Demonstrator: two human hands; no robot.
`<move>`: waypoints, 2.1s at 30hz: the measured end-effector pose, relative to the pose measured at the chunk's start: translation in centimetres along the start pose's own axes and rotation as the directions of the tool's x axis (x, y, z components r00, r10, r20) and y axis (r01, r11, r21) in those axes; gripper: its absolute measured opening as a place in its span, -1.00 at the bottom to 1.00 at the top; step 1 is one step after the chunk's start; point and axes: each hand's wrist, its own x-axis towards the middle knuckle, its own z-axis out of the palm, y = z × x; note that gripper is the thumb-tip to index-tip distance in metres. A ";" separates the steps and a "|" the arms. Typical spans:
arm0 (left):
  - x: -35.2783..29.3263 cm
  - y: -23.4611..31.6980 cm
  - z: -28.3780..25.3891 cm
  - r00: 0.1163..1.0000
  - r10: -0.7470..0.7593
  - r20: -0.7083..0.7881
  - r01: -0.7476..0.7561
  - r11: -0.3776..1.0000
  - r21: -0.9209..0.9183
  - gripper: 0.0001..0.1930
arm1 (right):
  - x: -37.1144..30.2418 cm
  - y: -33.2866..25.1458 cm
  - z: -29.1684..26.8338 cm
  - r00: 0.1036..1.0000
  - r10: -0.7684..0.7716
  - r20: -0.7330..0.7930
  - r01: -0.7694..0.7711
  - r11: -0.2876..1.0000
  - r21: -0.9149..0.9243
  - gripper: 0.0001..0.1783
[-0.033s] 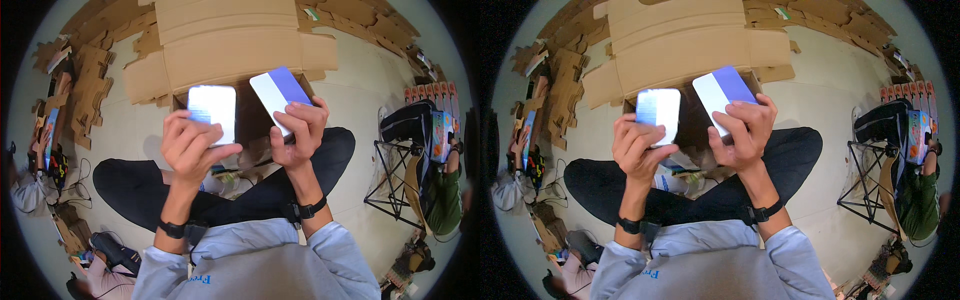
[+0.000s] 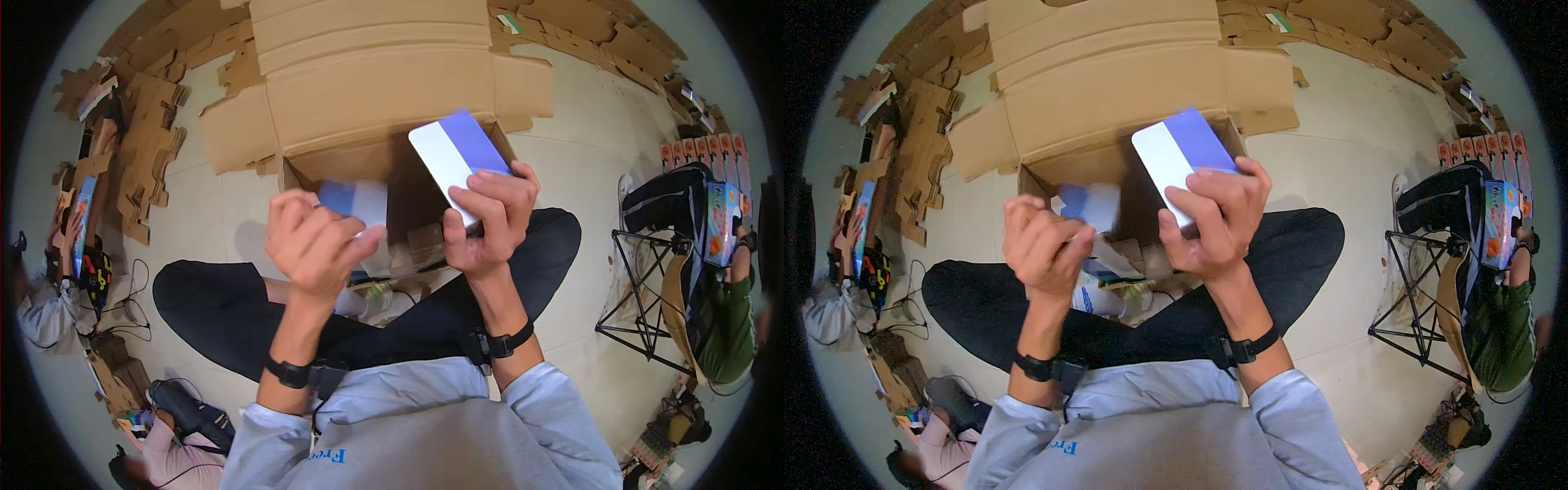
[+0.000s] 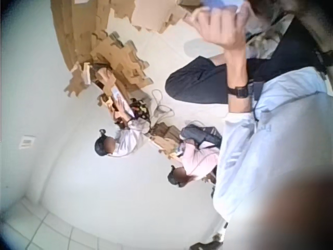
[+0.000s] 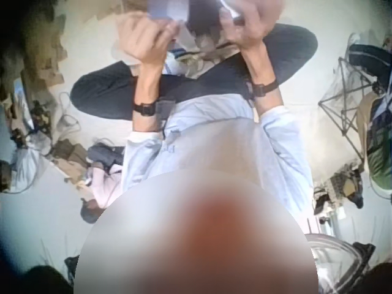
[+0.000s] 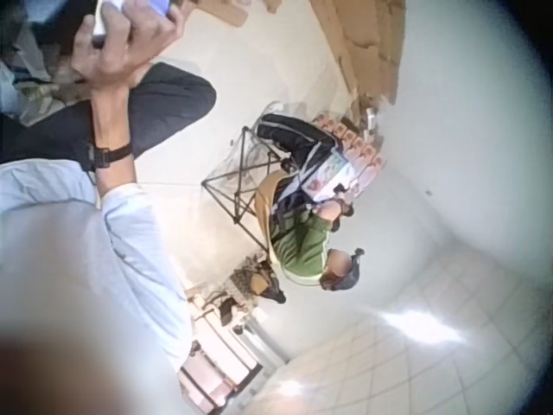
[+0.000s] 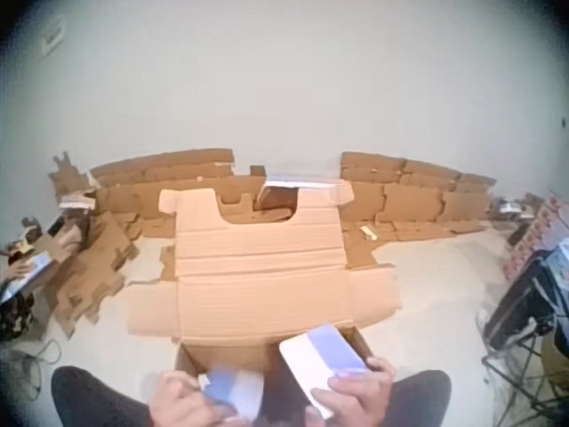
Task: Assembling peach-branded cardboard fruit boxes by folding and slotting panels.
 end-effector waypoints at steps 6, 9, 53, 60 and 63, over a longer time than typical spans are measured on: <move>0.1 0.1 1.3 0.996 -0.003 -0.086 0.012 0.995 0.099 -0.68 | -0.5 -0.5 0.3 0.995 -0.018 -0.096 0.016 1.000 -0.017 -0.70; -0.5 -0.3 0.8 0.962 -0.042 -0.269 0.077 0.990 0.120 -0.71 | -0.9 -0.4 -0.2 0.996 -0.037 -0.083 0.033 0.998 -0.046 -0.59; 2.8 -5.3 -3.7 0.650 -0.441 0.619 0.755 0.466 -0.461 -0.52 | 1.3 5.8 -4.8 0.557 0.439 0.705 -0.784 0.000 0.620 -0.33; 1.0 -5.1 -4.2 0.708 -0.305 0.637 0.644 0.651 -0.403 0.04 | 0.6 6.2 -3.6 0.600 0.431 0.674 -0.799 0.369 0.475 0.26; 1.5 -5.3 -2.9 0.708 -0.408 0.576 0.694 0.550 -0.464 0.13 | 1.7 6.3 -2.7 0.666 0.444 0.600 -0.746 0.420 0.517 0.27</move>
